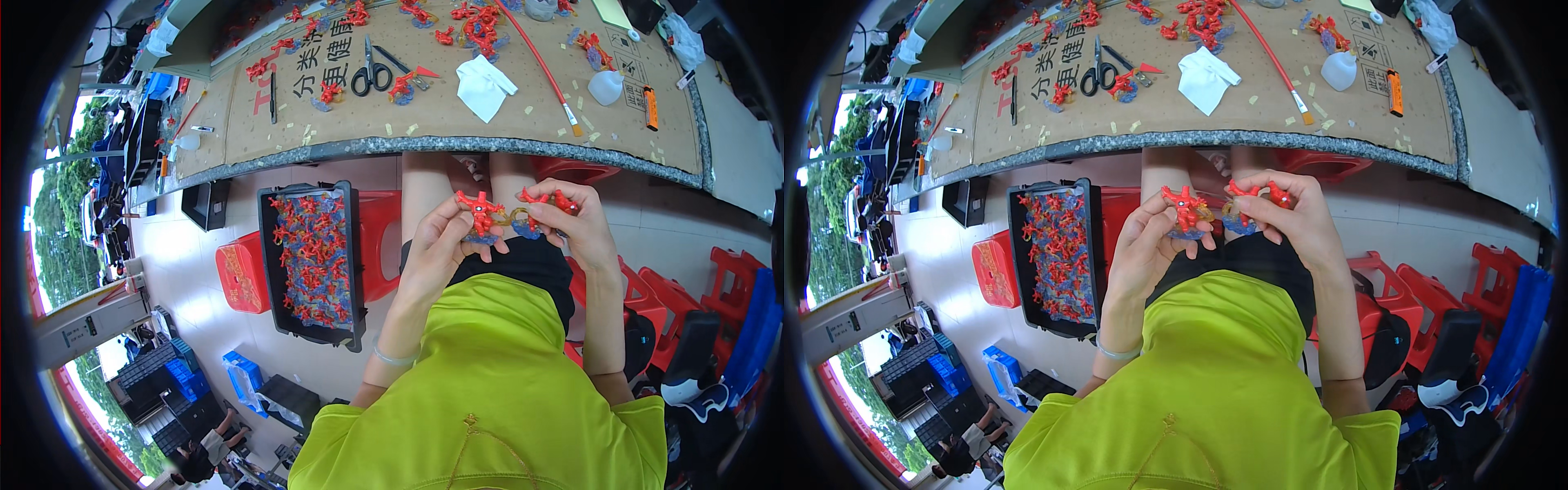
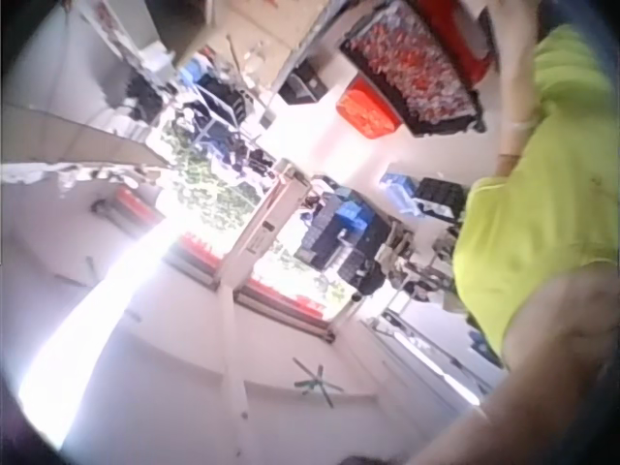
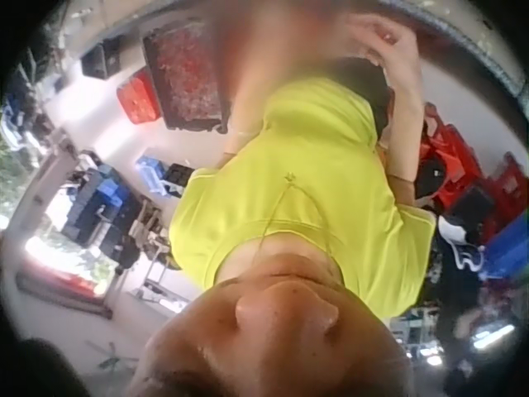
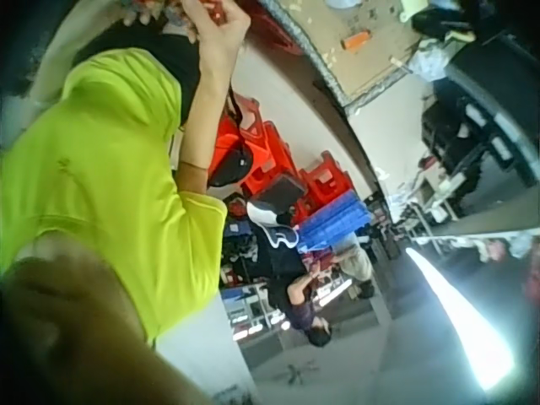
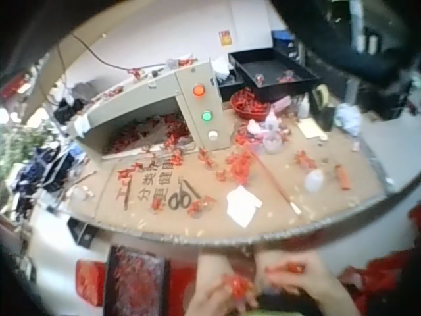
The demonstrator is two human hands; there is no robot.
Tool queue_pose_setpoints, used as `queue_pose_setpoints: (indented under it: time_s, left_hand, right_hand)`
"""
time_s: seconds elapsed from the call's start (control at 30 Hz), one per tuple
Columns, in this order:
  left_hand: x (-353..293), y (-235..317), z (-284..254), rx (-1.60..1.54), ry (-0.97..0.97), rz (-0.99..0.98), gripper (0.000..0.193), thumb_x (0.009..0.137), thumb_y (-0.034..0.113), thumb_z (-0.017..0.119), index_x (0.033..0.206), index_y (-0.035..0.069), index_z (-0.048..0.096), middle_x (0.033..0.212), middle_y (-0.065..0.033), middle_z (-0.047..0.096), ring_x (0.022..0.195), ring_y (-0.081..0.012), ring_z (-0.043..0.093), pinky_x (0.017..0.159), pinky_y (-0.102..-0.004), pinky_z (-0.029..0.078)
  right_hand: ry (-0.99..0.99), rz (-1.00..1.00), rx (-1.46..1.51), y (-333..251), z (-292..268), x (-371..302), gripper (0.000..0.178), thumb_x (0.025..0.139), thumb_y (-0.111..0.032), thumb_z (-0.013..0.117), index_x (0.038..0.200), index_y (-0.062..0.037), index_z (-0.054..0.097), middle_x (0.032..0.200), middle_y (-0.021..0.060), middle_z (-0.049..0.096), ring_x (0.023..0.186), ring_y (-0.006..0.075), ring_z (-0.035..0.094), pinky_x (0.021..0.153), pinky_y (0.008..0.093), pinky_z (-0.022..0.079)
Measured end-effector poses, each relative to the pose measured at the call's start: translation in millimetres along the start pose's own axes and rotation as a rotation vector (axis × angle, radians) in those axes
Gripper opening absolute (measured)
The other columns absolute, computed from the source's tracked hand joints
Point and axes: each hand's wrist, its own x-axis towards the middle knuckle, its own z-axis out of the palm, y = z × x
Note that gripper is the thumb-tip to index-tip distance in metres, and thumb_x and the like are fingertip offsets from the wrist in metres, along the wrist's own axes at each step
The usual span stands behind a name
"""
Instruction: The person assembles toy figurines by fitting components together by hand, applying glue from a bottle onto the pieces, and pressing the parts together.
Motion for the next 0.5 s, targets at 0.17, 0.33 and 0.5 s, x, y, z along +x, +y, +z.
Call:
queue_pose_setpoints:
  time_s: [0.17, 0.33, 0.5]
  left_hand:
    - [0.6, -4.3, 0.2, 0.0, 0.004, 0.014, 0.024, 0.098, 0.015, 0.039, 0.108, -0.001, 0.052, 0.09, -0.0134, 0.063, 0.075, -0.0212, 0.063, 0.06, -0.026, 0.049]
    - [-0.2, -6.7, 2.8, 0.144, 0.076, 0.084, 0.024, 0.098, 0.015, 0.04, 0.109, -0.001, 0.053, 0.087, -0.0106, 0.063, 0.072, -0.0173, 0.061, 0.059, -0.0237, 0.045]
    - [-1.7, -5.8, -3.7, -0.025, -0.02, -0.004, 0.024, 0.097, 0.016, 0.043, 0.111, -0.001, 0.053, 0.086, -0.0101, 0.063, 0.069, -0.0158, 0.059, 0.057, -0.0214, 0.043]
  right_hand:
    - [-0.032, -0.099, -0.198, 4.8, 11.5, -2.9, 0.017, 0.078, -0.009, 0.072, 0.092, 0.0002, 0.067, 0.073, 0.0, 0.057, 0.053, 0.0009, 0.046, 0.042, 0.017, 0.03]
    - [0.02, -0.258, -0.331, -0.4, 27.1, -4.9, 0.017, 0.074, -0.007, 0.075, 0.087, 0.0013, 0.068, 0.077, 0.0, 0.055, 0.063, 0.0023, 0.051, 0.053, 0.0166, 0.036]
    - [0.054, -0.411, -0.376, 5.0, 28.5, -1.7, 0.015, 0.074, -0.009, 0.075, 0.083, 0.0011, 0.069, 0.076, 0.0022, 0.056, 0.064, 0.0045, 0.051, 0.056, 0.0199, 0.038]
